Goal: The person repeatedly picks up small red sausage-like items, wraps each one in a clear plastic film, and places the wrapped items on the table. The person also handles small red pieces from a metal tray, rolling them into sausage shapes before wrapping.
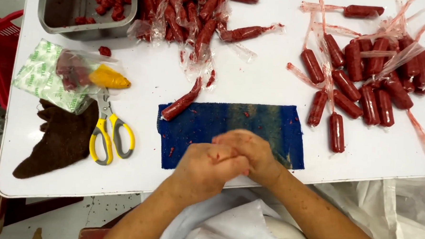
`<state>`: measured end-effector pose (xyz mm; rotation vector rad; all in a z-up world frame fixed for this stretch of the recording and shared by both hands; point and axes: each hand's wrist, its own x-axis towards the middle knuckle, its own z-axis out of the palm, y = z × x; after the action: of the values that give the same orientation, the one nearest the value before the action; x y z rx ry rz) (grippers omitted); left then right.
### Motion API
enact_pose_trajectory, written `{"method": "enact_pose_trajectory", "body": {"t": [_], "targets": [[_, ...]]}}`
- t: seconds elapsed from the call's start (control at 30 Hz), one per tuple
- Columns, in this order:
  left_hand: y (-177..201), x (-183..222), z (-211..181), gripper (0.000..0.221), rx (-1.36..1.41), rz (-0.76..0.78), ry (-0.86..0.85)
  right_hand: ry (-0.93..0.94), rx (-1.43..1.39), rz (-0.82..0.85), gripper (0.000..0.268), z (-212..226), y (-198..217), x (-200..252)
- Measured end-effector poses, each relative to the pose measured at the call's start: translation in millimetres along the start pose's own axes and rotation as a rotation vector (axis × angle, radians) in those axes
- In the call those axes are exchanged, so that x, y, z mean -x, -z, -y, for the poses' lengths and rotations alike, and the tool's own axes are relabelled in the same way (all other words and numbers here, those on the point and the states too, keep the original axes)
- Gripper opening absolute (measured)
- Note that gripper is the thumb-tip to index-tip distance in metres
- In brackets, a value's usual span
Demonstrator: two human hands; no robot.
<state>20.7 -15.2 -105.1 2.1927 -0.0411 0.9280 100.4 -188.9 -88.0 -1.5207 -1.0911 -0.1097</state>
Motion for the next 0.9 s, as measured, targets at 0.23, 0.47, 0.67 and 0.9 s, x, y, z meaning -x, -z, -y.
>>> {"method": "enact_pose_trajectory", "body": {"t": [0.23, 0.47, 0.67, 0.9], "targets": [[29.5, -72.0, 87.2, 0.006, -0.438, 0.115, -0.060, -0.383, -0.242, 0.003, 0.017, 30.2, 62.3, -45.5], [13.7, -86.6, 81.0, 0.023, -0.553, 0.532, 0.293, -0.560, 0.890, -0.014, 0.070, 16.2, 155.9, -80.5], [51.9, -107.9, 4.9, 0.028, 0.738, 0.577, 0.833, -0.658, -0.088, 0.128, 0.048, 7.2, 51.4, -32.2], [48.5, -75.0, -19.3, 0.025, 0.915, 0.727, 0.926, -0.753, -1.095, -0.146, 0.026, -11.4, 11.6, -55.3]]}}
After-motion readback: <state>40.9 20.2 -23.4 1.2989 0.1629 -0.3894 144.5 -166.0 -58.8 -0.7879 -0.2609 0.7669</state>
